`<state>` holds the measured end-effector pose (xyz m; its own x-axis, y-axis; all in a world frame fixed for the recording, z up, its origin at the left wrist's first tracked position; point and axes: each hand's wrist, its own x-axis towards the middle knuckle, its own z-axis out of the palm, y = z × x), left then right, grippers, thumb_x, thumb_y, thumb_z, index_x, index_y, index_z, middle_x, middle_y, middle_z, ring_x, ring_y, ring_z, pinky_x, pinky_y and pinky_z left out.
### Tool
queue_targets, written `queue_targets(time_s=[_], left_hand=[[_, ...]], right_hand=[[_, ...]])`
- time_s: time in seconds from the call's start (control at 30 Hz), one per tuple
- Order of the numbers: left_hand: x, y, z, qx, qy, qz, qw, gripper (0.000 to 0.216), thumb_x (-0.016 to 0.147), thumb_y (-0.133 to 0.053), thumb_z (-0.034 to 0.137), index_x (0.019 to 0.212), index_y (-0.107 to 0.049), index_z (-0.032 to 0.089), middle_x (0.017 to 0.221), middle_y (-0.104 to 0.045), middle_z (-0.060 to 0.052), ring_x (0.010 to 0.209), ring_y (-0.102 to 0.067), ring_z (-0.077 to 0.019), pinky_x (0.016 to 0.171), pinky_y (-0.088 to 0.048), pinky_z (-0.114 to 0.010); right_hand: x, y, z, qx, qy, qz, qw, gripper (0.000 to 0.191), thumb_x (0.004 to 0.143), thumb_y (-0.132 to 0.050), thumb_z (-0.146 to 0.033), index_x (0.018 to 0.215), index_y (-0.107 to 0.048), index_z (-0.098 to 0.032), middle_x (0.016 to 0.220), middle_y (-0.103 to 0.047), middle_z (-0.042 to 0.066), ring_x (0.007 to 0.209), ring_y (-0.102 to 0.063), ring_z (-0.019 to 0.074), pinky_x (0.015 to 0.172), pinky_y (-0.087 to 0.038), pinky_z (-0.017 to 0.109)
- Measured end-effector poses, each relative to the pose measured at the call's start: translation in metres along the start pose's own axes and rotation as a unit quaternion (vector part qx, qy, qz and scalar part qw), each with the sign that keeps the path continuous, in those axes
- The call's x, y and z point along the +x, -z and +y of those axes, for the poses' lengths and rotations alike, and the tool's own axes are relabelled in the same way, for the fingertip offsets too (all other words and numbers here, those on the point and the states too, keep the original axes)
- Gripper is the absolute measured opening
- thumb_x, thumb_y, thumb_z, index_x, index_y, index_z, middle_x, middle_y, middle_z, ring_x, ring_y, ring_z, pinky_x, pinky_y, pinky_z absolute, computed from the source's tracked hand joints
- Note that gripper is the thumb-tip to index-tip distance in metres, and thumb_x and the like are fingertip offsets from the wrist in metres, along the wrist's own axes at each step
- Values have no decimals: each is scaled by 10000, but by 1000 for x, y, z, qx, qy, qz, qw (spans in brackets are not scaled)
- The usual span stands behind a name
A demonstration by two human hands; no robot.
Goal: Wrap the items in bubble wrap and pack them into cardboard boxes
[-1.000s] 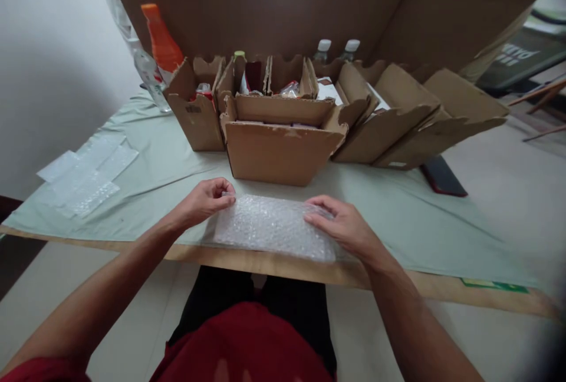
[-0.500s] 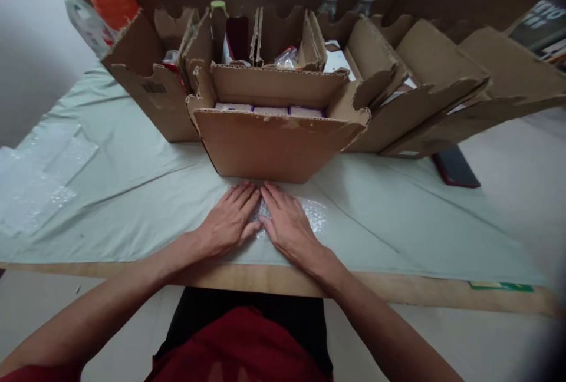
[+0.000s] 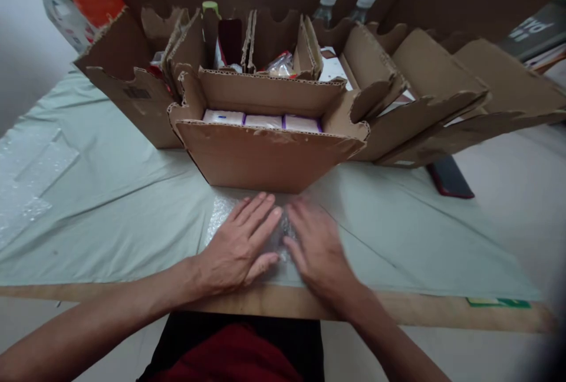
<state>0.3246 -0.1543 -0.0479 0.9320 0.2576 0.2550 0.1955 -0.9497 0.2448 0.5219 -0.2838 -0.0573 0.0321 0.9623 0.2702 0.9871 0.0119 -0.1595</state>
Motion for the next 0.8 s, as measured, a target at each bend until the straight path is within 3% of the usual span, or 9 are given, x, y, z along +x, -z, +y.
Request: queue_targets(time_s=[0.13,0.3,0.43,0.57,0.7,0.8], left_hand=[[1,-18,-5,31,-6,-58,998,846,1021,-344,666,1581,-237,42,1643,-337,-277,1556,-293,-380,1271,-231,-533],[-29,-10,-26,61,34,-94,993,783,1021,-376,661,1562,-306,98,1663,-316,-245,1575,-226,-395,1267,-186,-597],[-39,5,-36,33,46,-40,998,554,1058,-404,506,1493,-441,164,1612,-417,-208,1516,-356,-367,1211,-318,-579],[-26,6,-48,33,97,45,994,363,1021,-427,213,1325,-604,125,1375,-633,-204,1253,-586,-329,1044,-482,-527],[-10,2,-54,65,133,41,988,308,913,-511,141,1150,-707,120,1031,-738,-169,952,-644,-323,849,-536,-512],[-9,18,-47,36,118,62,990,195,878,-542,114,938,-717,176,800,-703,-84,791,-628,-260,740,-537,-424]], right_hand=[[22,-26,-28,27,71,-65,995,543,1019,-471,-365,1471,-523,-69,1521,-556,186,1418,-486,319,1190,-377,500],[-13,-16,6,-20,61,-71,995,636,1030,-468,-475,1542,-432,-99,1595,-476,171,1461,-443,322,1193,-340,519],[-37,8,35,3,1,-41,999,495,1070,-367,-383,1492,-491,-155,1522,-566,146,1395,-524,295,1122,-410,505],[-21,13,44,34,-68,16,997,361,1035,-445,-323,1310,-633,-184,1338,-691,134,1279,-609,310,1040,-469,496],[6,7,42,63,-74,7,995,183,923,-552,-260,1001,-697,-180,1319,-690,170,1237,-627,356,959,-504,521],[12,22,33,119,-52,36,991,83,871,-559,-162,850,-616,-219,1131,-750,93,1053,-701,271,860,-526,426]])
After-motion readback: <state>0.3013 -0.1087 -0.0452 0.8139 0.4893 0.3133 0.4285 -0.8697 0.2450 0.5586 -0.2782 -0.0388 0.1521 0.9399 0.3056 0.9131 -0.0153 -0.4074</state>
